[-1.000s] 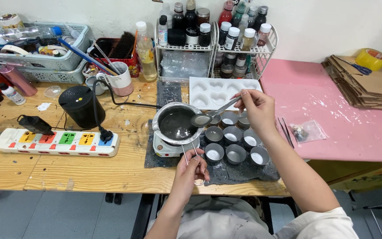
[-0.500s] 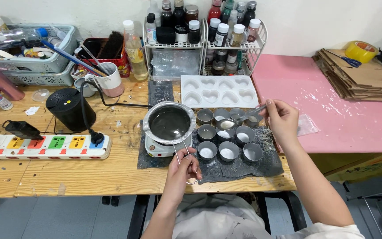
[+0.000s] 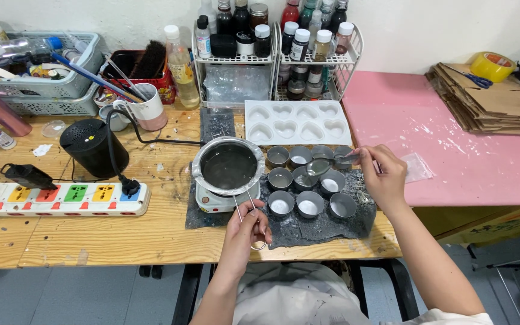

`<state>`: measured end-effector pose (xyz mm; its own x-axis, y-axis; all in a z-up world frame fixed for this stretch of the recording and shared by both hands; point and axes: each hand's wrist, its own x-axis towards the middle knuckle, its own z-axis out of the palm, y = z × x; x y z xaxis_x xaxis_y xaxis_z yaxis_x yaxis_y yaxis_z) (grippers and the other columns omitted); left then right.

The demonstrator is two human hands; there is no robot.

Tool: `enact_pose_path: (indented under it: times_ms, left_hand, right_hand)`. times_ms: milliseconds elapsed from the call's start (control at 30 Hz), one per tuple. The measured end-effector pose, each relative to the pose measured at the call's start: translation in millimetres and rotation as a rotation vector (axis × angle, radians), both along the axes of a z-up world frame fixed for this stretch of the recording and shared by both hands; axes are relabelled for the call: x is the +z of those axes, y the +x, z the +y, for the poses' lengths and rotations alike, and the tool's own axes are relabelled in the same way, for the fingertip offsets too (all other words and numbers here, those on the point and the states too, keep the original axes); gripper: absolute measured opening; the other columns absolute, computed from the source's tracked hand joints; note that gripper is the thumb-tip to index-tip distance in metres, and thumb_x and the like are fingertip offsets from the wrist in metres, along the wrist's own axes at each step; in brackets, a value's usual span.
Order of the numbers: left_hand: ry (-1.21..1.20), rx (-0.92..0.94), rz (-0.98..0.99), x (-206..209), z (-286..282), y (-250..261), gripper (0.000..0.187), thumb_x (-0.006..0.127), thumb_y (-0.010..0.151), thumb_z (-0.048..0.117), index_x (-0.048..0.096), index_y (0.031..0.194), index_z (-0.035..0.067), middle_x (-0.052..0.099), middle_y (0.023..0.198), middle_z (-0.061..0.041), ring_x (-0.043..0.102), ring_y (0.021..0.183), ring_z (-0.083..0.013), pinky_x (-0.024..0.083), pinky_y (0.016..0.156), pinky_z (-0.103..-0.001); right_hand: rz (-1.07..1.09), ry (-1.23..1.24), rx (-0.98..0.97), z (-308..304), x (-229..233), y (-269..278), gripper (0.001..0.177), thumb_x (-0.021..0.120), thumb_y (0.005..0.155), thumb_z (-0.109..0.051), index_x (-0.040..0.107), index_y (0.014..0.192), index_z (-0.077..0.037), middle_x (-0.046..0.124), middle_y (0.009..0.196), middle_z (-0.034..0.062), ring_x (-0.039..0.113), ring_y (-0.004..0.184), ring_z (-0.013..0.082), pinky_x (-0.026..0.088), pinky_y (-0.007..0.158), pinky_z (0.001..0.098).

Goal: Pouring melted wax from a pot into small metal containers using a spoon.

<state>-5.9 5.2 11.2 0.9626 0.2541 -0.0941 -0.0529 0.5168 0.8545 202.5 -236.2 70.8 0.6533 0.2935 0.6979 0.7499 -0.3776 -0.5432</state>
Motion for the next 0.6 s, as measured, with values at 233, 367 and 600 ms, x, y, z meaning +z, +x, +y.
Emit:
enact_pose_path:
  times_ms: [233,367,600]
  left_hand:
    - [0.007,-0.005,0.009,1,1,-1,0.024,0.043,0.104,0.018,0.053,0.120,0.004,0.054,0.072,-0.002,0.059,0.059,-0.0118,0.049,0.057,-0.026]
    - [-0.012,-0.003,-0.008,-4,1,0,0.023,0.044,0.104,0.018,0.052,0.120,0.004,0.054,0.072,-0.002,0.059,0.060,-0.0122,0.049,0.058,-0.027]
    - [-0.001,-0.012,-0.013,-3,1,0,0.024,0.043,0.105,0.019,0.052,0.121,0.004,0.055,0.073,-0.001,0.061,0.060,-0.0122,0.049,0.058,-0.026]
  right_hand:
    - [-0.319,-0.154,0.072,10,21,-12,0.007,0.068,0.099,0.002,0.075,0.101,0.001,0.072,0.086,0.0105,0.069,0.080,0.0201,0.053,0.068,0.0311]
    - [-0.330,-0.092,0.019,26,43,-16,0.009,0.067,0.102,0.002,0.076,0.103,0.000,0.074,0.086,0.0089,0.070,0.078,0.0175,0.054,0.069,0.0299]
    - [-0.266,0.084,0.179,88,68,-33,0.011,0.064,0.104,0.001,0.074,0.104,-0.001,0.075,0.087,0.0087,0.072,0.078,0.0178,0.055,0.065,0.0294]
